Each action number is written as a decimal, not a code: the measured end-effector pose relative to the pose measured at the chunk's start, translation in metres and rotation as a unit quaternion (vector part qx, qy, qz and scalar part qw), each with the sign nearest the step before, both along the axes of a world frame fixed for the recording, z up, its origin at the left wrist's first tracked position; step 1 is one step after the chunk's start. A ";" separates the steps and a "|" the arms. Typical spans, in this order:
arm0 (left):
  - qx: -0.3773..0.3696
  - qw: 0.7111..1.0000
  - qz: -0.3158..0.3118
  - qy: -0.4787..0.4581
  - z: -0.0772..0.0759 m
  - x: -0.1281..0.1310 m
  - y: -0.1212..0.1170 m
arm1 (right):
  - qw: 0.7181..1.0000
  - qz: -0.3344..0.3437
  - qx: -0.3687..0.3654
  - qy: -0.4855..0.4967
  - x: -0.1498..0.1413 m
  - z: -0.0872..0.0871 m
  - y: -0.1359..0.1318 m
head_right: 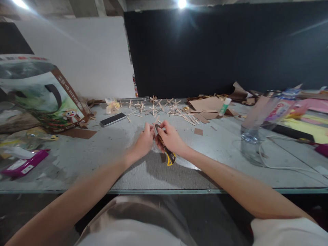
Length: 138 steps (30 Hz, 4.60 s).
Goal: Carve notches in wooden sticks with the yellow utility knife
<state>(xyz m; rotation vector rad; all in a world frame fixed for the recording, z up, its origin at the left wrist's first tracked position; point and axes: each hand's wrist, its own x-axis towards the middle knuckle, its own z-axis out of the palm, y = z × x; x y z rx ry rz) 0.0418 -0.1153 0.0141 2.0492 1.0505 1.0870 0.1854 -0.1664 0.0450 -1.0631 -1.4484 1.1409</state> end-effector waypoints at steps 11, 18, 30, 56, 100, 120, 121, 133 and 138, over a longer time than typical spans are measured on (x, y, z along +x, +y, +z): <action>-0.006 1.000 -0.010 -0.028 -0.004 0.005 0.000 | 0.999 0.006 0.006 0.031 -0.005 -0.006 0.001; 0.006 0.999 -0.002 -0.032 0.003 0.003 0.003 | 0.999 -0.006 0.043 -0.013 -0.001 -0.008 0.003; 0.032 0.998 -0.031 0.050 0.010 -0.006 0.005 | 1.000 0.012 -0.003 -0.017 0.010 0.003 0.004; 0.043 0.997 -0.066 -0.016 0.004 0.001 0.003 | 0.997 -0.029 0.050 -0.059 0.005 0.000 -0.001; -0.043 0.985 -0.096 -0.139 -0.001 0.005 0.003 | 0.994 -0.011 0.102 0.043 0.013 0.009 -0.001; -0.195 0.934 -0.268 -0.133 0.015 -0.001 -0.007 | 0.982 -0.066 0.173 -0.036 0.024 0.007 0.002; -0.189 0.936 -0.266 -0.131 0.016 -0.001 -0.009 | 0.980 -0.077 0.178 -0.035 0.025 0.006 0.003; 0.006 0.993 -0.108 -0.043 0.007 0.001 -0.006 | 0.985 -0.084 0.148 -0.033 0.027 0.003 0.008; 0.033 0.997 -0.061 -0.039 0.009 -0.003 0.000 | 0.960 -0.076 0.231 -0.137 0.033 0.003 0.003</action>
